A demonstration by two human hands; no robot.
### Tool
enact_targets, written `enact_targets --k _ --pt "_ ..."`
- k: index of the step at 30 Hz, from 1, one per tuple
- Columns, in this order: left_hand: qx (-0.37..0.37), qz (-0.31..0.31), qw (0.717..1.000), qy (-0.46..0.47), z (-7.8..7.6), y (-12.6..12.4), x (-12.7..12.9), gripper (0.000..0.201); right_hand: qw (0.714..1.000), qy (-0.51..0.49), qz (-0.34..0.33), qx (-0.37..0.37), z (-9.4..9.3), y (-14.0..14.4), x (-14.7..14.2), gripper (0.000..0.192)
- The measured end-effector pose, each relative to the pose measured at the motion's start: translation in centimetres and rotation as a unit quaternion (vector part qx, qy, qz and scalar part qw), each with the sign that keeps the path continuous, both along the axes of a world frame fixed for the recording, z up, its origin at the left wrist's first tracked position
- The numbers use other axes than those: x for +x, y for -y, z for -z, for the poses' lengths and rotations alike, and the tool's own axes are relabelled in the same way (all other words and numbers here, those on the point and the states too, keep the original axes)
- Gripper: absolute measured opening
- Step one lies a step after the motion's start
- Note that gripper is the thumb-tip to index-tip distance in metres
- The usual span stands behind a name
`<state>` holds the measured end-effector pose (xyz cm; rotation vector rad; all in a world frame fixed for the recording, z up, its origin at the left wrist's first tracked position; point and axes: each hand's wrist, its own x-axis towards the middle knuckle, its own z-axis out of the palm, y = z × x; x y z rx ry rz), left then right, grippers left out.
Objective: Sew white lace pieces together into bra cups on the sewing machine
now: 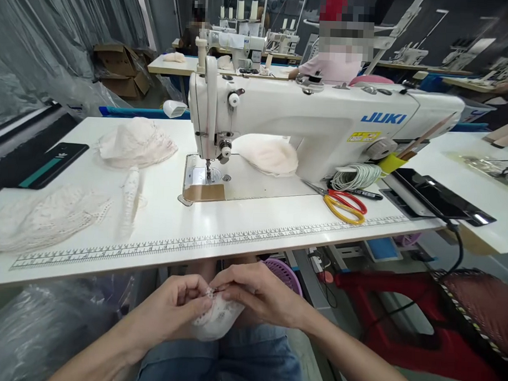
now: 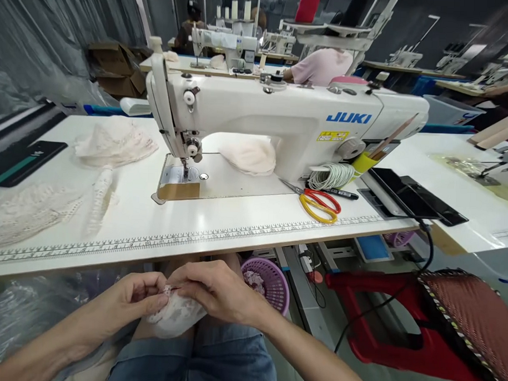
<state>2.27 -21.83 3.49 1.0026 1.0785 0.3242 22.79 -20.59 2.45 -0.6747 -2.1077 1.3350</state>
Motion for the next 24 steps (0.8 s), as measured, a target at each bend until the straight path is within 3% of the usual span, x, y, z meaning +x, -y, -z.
enact_targets --k 4,8,11,17,24 --pt "-0.036 -0.013 0.999 0.030 1.3 0.8 -0.3 0.032 0.995 0.049 0.016 0.084 1.6 0.8 -0.2 0.018" --pt "-0.062 -0.044 0.996 0.039 3.1 1.6 -0.5 0.037 0.973 0.115 0.058 0.192 3.2 1.7 -0.9 0.016" --pt "-0.072 -0.065 0.994 0.045 3.5 2.0 -0.4 0.038 0.958 0.145 0.070 0.238 3.8 2.1 -1.2 0.016" --pt "-0.067 -0.076 0.995 0.015 2.7 2.2 0.1 0.039 0.953 0.149 0.058 0.257 4.0 2.5 -1.4 0.017" --pt "-0.084 -0.103 0.990 0.040 3.6 2.1 0.0 0.040 0.954 0.170 0.061 0.238 3.7 2.8 -0.9 0.032"
